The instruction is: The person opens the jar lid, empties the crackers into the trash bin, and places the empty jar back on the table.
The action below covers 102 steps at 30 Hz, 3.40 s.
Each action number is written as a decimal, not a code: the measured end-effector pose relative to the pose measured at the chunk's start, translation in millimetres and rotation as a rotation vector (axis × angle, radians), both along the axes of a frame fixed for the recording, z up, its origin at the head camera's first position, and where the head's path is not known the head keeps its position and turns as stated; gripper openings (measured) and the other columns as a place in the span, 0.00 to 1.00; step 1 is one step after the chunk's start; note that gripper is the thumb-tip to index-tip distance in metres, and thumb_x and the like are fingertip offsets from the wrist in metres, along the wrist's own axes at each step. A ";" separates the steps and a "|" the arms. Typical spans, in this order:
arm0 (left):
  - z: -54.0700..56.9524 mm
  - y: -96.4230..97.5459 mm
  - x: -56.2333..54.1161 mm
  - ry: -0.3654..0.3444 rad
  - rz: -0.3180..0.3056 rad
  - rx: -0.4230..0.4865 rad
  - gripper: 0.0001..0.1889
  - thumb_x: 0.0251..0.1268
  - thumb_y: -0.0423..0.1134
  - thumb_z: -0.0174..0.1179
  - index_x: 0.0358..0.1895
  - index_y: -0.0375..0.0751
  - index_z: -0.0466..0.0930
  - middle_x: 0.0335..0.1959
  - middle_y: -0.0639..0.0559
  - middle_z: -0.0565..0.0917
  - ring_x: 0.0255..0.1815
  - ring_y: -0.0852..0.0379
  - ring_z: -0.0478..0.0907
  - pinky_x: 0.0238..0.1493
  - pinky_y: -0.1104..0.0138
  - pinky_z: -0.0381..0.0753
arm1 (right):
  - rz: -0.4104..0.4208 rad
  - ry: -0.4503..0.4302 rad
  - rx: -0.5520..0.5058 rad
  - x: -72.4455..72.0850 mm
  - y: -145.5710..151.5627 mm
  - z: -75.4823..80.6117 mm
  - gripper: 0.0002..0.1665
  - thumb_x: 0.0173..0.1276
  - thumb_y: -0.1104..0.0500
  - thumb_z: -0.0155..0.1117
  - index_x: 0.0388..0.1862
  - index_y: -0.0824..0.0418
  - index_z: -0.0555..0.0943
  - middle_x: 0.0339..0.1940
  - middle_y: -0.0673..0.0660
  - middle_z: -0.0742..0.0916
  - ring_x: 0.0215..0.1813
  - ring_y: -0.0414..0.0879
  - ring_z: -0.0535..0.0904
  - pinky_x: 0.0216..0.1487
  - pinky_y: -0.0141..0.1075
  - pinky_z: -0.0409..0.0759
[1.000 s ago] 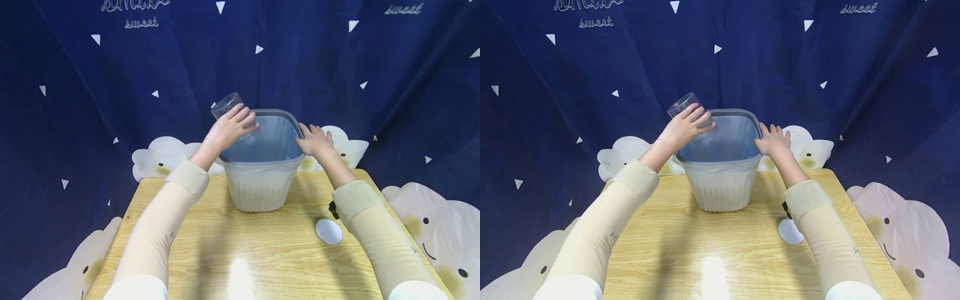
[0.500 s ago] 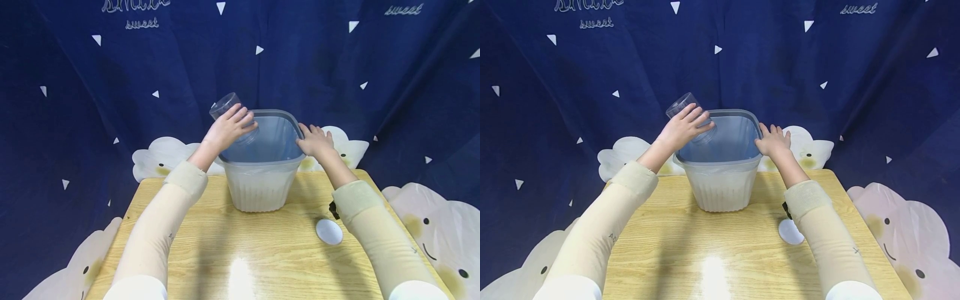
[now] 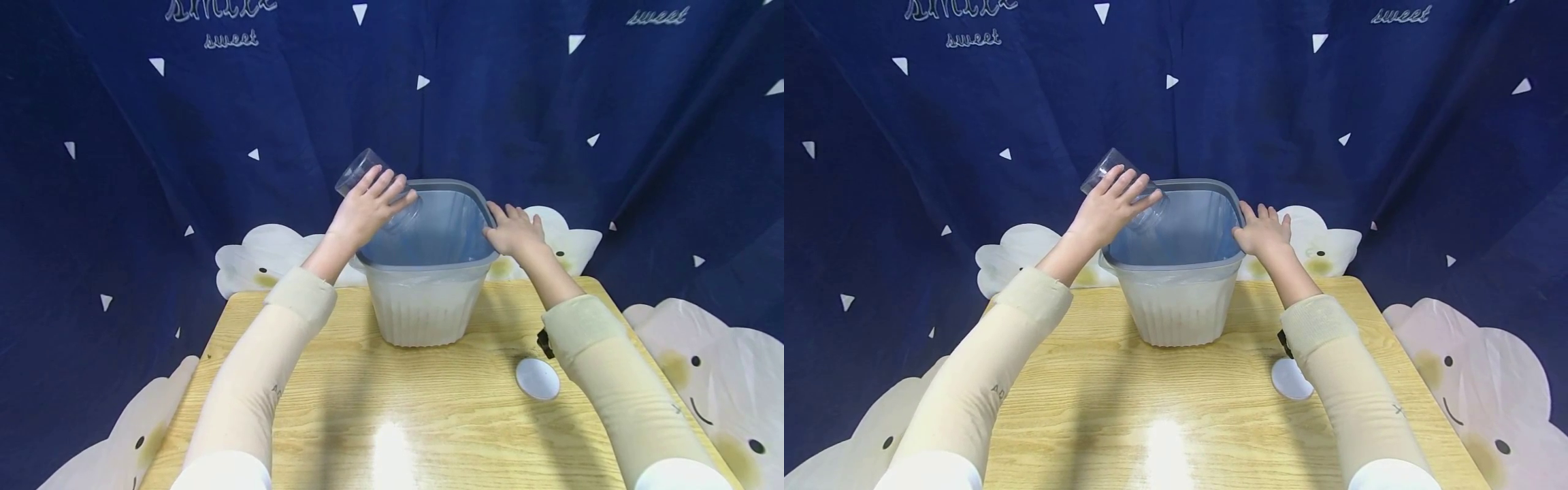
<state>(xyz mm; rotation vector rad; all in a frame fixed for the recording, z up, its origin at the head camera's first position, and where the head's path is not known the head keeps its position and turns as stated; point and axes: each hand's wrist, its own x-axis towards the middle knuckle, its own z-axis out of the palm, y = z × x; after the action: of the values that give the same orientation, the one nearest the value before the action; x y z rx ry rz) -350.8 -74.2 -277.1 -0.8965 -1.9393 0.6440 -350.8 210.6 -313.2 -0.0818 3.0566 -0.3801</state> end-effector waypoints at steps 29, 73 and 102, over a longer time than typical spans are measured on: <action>-10.3 0.8 17.1 -0.011 0.011 0.409 0.27 0.54 0.29 0.51 0.59 0.55 0.70 0.56 0.47 0.68 0.56 0.48 0.61 0.64 0.57 0.58 | 0.004 0.001 0.004 -0.5 0.6 -0.5 0.37 0.71 0.48 0.39 0.74 0.57 0.43 0.71 0.71 0.50 0.71 0.66 0.41 0.66 0.65 0.34; -44.1 -19.0 65.4 -0.079 -0.079 1.108 0.42 0.27 0.36 0.72 0.58 0.48 0.68 0.52 0.41 0.66 0.54 0.40 0.60 0.63 0.50 0.58 | 0.004 0.011 0.000 -0.7 1.8 -2.0 0.37 0.70 0.48 0.39 0.74 0.57 0.44 0.71 0.71 0.51 0.71 0.66 0.42 0.66 0.65 0.36; -88.4 -19.4 103.8 -0.136 -0.179 1.384 0.44 0.25 0.43 0.73 0.58 0.45 0.67 0.49 0.40 0.65 0.52 0.41 0.61 0.53 0.51 0.59 | -0.001 0.009 -0.003 -0.4 0.8 -1.7 0.37 0.70 0.49 0.40 0.73 0.58 0.44 0.71 0.70 0.51 0.71 0.66 0.42 0.66 0.65 0.35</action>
<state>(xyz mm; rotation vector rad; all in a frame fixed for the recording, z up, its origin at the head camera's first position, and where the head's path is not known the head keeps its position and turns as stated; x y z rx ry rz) -246.9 -93.6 -365.6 -0.1815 -1.8069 -0.8509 -351.2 211.4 -314.8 -0.0823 3.0652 -0.3855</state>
